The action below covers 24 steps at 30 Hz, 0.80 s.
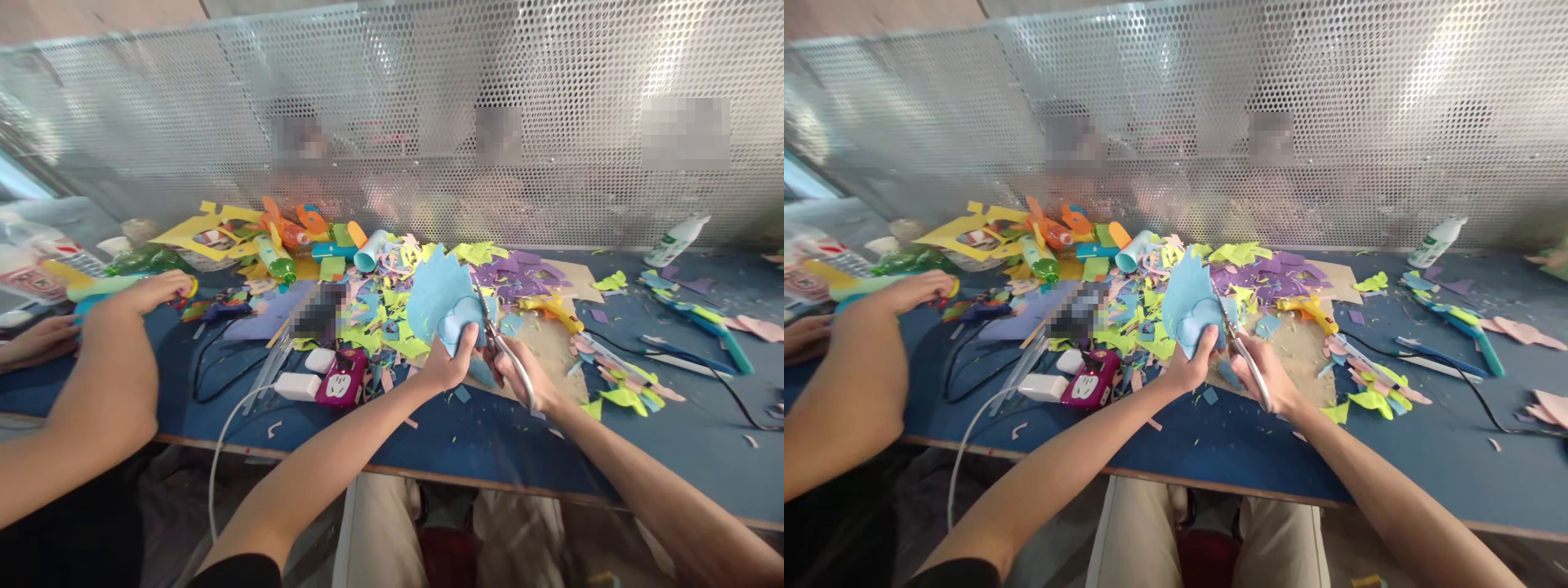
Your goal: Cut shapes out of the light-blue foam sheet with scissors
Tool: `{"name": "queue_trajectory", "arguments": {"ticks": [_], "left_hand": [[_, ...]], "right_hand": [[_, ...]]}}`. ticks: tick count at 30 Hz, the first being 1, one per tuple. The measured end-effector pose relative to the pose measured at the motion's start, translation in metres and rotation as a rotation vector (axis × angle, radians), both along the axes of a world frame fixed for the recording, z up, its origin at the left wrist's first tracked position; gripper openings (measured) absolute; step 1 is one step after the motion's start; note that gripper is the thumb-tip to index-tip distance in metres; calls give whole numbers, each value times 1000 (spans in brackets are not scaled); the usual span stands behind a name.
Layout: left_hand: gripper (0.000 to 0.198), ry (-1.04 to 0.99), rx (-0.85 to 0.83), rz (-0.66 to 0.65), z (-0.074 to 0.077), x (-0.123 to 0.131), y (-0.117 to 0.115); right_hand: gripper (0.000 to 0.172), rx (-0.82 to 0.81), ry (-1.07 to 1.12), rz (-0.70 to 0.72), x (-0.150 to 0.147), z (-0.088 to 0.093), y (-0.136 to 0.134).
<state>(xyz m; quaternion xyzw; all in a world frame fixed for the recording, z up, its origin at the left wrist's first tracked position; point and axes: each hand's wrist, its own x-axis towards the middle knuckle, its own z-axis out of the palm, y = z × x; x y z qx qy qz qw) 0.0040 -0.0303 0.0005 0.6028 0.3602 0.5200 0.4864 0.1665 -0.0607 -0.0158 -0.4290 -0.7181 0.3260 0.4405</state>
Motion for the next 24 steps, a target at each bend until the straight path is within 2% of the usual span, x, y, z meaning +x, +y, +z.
{"name": "queue_trajectory", "arguments": {"ticks": [4, 8, 17, 24], "left_hand": [[40, -15, -32, -102, 0, -3, 2], [41, -6, -21, -115, 0, -7, 7], [32, 41, 60, 89, 11, -14, 21], [27, -70, -27, 219, 23, -9, 20]], "right_hand": [[66, 30, -24, 6, 1, 7, 1], [64, -1, -36, 47, 5, 9, 0], [59, -110, -28, -61, 10, 9, 0], [53, -99, -93, -126, 3, 8, 1]]}}
